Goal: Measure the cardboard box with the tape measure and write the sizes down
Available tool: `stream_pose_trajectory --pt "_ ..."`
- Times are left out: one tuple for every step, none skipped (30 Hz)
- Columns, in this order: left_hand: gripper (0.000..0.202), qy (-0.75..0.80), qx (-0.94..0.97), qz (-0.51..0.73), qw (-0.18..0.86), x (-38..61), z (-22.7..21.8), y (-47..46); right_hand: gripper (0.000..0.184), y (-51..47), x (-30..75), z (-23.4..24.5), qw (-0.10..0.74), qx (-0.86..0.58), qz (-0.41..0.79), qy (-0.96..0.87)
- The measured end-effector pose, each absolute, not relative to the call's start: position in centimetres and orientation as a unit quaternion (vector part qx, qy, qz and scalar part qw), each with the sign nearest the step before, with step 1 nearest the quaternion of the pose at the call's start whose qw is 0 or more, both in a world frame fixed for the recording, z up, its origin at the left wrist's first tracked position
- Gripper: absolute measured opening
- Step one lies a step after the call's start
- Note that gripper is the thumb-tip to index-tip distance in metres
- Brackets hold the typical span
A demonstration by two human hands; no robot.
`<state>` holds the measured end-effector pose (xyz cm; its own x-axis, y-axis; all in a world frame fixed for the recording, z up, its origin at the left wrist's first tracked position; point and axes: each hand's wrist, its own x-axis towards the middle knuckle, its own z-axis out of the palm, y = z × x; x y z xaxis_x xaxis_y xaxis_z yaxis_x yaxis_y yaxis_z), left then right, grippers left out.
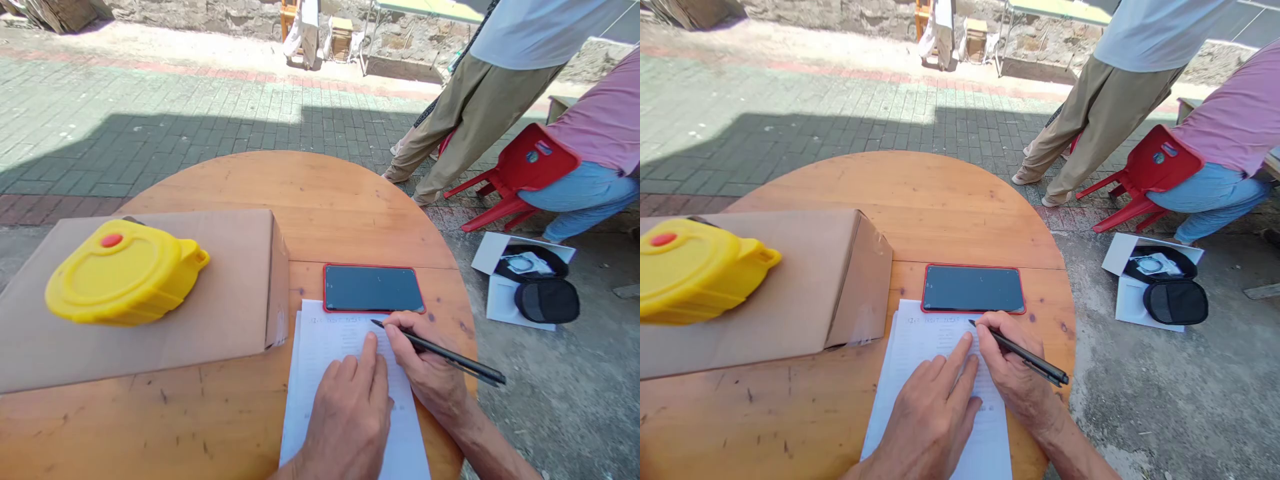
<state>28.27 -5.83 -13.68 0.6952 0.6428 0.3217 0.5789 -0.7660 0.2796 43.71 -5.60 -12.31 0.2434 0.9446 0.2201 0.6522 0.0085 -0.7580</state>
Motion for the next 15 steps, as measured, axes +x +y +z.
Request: stream_pose_trajectory --pt "0.034 0.333 0.917 0.203 0.080 28.27 -13.64 -5.81 0.012 -5.59 43.72 -12.33 0.399 -0.680 0.185 -0.587" --pt "0.034 0.331 0.918 0.203 0.080 28.26 -13.59 -5.79 0.012 -5.59 43.73 -12.36 0.398 -0.680 0.185 -0.588" --pt "0.034 0.329 0.919 0.202 0.081 28.26 -13.55 -5.78 0.012 -5.59 43.74 -12.40 0.397 -0.679 0.185 -0.588" --pt "0.035 0.328 0.920 0.201 0.081 28.25 -13.51 -5.77 0.012 -5.58 43.75 -12.43 0.397 -0.679 0.185 -0.589" --pt "0.035 0.328 0.920 0.199 0.081 28.24 -13.48 -5.77 0.013 -5.58 43.77 -12.46 0.396 -0.678 0.186 -0.590" --pt "0.035 0.328 0.920 0.199 0.080 28.23 -13.46 -5.77 0.013 -5.58 43.78 -12.48 0.396 -0.677 0.186 -0.592" --pt "0.035 0.327 0.920 0.198 0.080 28.23 -13.45 -5.78 0.013 -5.58 43.80 -12.50 0.396 -0.676 0.187 -0.592" --pt "0.035 0.328 0.921 0.197 0.078 28.23 -13.45 -5.79 0.013 -5.59 43.80 -12.51 0.396 -0.676 0.188 -0.593" --pt "0.034 0.329 0.921 0.195 0.078 28.24 -13.46 -5.80 0.012 -5.61 43.81 -12.51 0.396 -0.675 0.190 -0.593" --pt "0.034 0.328 0.921 0.194 0.078 28.25 -13.47 -5.81 0.012 -5.64 43.81 -12.51 0.395 -0.676 0.192 -0.593" --pt "0.034 0.328 0.922 0.192 0.077 28.27 -13.48 -5.82 0.012 -5.67 43.80 -12.51 0.393 -0.676 0.193 -0.592" --pt "0.034 0.328 0.922 0.191 0.077 28.29 -13.50 -5.83 0.012 -5.70 43.79 -12.50 0.393 -0.677 0.194 -0.592" --pt "0.034 0.328 0.922 0.190 0.077 28.31 -13.50 -5.84 0.012 -5.72 43.77 -12.49 0.391 -0.677 0.195 -0.592" --pt "0.034 0.328 0.922 0.190 0.078 28.33 -13.51 -5.85 0.012 -5.74 43.75 -12.48 0.391 -0.678 0.194 -0.592" --pt "0.034 0.328 0.922 0.190 0.078 28.35 -13.51 -5.86 0.012 -5.75 43.74 -12.48 0.391 -0.678 0.193 -0.593"
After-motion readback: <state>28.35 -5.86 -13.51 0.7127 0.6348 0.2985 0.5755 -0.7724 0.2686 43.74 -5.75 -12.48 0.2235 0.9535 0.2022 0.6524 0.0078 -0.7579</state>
